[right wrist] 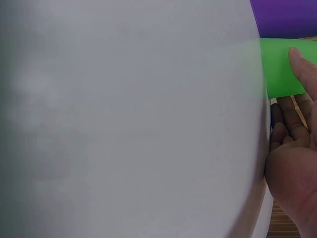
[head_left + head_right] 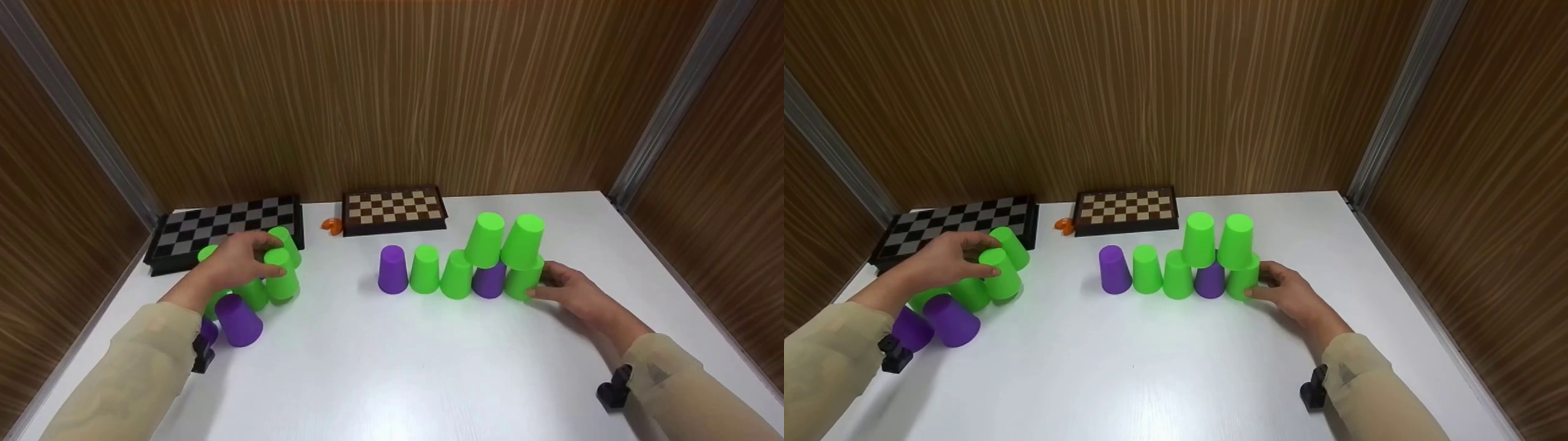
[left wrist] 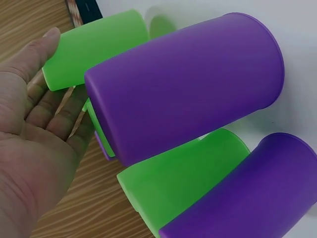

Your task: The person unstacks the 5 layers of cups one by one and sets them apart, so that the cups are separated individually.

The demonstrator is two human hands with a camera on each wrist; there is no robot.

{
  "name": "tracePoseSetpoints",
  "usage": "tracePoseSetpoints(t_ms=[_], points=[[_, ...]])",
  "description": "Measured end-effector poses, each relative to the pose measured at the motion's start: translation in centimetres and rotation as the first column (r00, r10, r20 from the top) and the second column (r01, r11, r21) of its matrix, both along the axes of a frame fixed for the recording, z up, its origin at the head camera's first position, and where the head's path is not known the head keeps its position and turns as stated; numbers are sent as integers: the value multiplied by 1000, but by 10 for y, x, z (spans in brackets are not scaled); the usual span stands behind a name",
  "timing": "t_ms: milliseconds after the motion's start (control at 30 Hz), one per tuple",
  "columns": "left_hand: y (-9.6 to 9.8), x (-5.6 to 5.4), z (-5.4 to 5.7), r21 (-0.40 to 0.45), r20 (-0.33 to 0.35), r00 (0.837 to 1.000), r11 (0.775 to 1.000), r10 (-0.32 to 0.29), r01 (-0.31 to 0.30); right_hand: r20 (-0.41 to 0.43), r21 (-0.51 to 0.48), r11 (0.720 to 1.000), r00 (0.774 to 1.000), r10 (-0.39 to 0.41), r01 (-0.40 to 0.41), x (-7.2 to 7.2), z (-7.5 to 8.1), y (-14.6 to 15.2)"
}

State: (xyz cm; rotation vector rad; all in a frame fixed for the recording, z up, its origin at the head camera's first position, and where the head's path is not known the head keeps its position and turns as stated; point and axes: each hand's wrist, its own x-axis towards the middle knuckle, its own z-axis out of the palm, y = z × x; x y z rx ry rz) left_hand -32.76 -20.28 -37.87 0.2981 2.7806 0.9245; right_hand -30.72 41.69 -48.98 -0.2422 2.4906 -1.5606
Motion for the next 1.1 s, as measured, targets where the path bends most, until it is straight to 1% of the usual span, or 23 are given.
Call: tracePoseSetpoints(t_ms=[267, 533, 700, 900, 1100], points=[[0, -1, -7, -3, -40, 998, 999, -43, 43, 5, -1, 1000, 1000, -1, 1, 1, 0, -1], [1, -3, -10, -29, -18, 999, 999, -36, 36, -2, 5, 1000, 1000, 1, -1, 1, -1, -2], [1, -3, -12, -33, -10, 999, 999, -34, 33, 9, 2, 1000, 1000, -4, 4, 2, -1, -1], [2, -3, -13, -37, -19, 999, 998, -48, 47, 3, -1, 1000, 1000, -3, 3, 1, -1, -1], [1, -4, -12, -38, -29, 998, 998, -58, 56, 7, 17, 1000, 1000, -1, 1, 1, 1, -1]])
